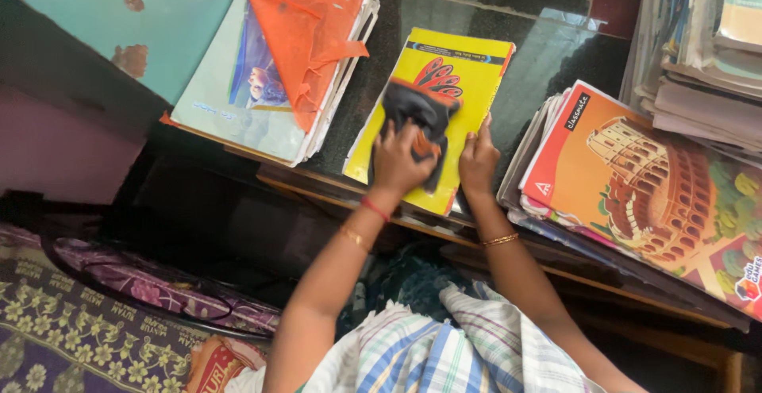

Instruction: The person wipes various notebooks and a textbook using a cloth, moving them between stacks on a desk one by one.

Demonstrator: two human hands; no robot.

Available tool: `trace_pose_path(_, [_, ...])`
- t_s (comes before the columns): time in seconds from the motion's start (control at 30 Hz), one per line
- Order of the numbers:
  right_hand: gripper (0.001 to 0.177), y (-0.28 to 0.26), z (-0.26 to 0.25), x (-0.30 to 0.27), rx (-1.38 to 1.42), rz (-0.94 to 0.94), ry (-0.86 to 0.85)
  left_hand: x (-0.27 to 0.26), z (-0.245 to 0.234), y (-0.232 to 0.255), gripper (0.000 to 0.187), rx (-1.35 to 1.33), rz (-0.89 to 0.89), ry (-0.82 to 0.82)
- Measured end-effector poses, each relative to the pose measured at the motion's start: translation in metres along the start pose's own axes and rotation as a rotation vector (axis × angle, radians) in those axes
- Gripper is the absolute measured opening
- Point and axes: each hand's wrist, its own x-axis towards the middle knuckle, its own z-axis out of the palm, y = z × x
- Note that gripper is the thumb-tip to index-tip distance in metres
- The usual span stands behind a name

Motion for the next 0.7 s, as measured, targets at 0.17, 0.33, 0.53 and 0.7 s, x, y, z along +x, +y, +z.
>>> trace_pose_path(0.17, [0.050, 0.001, 0.005, 0.006, -0.020, 0.006, -0.044, 0.088, 0.053, -0.007, 0.066, -0.099, 0.057, 0.054])
trace_pose_path(0.33, [0.047, 0.001, 0.000, 0.004, -0.051, -0.062, -0.034, 0.129, 0.092, 0.021, 0.070, -0.078, 0.165, -0.071])
trace_pose_path(0.53, [0.049, -0.021, -0.010, 0.000, 0.024, -0.023, -0.097, 0.129, 0.047, -0.056, 0.077, 0.164, -0.117, 0.008])
trace_pose_path(0.7, [0.048, 0.000, -0.001, -0.005, 0.063, -0.019, -0.080, 0.064, 0.032, -0.027, 0.061, 0.091, -0.142, -0.263])
